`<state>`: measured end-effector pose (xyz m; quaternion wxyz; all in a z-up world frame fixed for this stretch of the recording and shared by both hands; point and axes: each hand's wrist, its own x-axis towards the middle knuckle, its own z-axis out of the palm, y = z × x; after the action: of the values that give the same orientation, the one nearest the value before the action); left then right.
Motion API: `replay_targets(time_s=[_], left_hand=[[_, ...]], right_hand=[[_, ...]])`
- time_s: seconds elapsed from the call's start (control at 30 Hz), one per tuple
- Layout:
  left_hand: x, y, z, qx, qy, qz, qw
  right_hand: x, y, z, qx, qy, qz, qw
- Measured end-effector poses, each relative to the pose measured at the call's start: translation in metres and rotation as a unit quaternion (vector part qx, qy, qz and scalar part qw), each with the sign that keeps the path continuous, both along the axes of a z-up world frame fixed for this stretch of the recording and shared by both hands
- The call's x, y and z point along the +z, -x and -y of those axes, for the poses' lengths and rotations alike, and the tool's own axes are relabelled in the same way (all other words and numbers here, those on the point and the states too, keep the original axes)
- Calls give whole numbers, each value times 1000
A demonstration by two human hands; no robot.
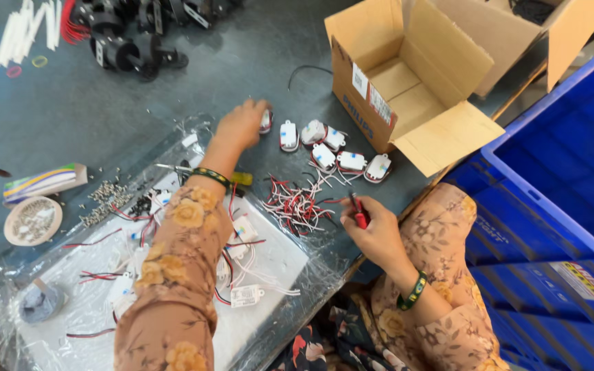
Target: The person sits at a workbench and repeatedly picks up small white electronic modules, uses red-handled pliers to cut the attached wires, and places the trimmed modules aside. The process is repeated for multiple units throughout the clip.
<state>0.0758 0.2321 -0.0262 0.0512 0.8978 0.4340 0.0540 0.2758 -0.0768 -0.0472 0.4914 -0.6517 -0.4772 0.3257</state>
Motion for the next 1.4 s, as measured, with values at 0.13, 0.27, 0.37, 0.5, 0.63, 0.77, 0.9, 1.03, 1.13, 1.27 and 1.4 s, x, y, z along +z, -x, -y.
replay_targets(time_s=[0.13,0.27,0.37,0.5,0.63,0.77,0.9,1.03,1.13,1.27,1.4], left_hand=[[19,-7,9,60,20,11,998],[42,9,57,54,52,161,984],[49,11,125,-35,212,408,887],[41,20,226,-12,198,425,883],[39,28,252,-23,82,440,894],[33,33,246,-3,101,445,890],[24,38,240,-18,123,461,879],[19,45,235,-23,131,476,870],[13,46,234,-13,145,475,868],[-2,39,229,27,306,588,748],[-5,46,217,85,603,699,376]], right_hand=[[-2,-4,-4,-24,26,72,997],[-11,-6,9,-20,-34,-13,999],[-10,-3,7,-2,-82,-182,980],[6,9,-8,45,-109,-225,967],[28,28,-22,129,-95,-164,973],[35,36,-26,171,-81,-83,979],[27,34,-31,167,-54,-80,981],[18,38,-34,164,-75,-126,975],[11,39,-33,151,-79,-130,977],[6,34,-26,151,-115,-133,973],[10,16,-25,93,-142,-274,947]])
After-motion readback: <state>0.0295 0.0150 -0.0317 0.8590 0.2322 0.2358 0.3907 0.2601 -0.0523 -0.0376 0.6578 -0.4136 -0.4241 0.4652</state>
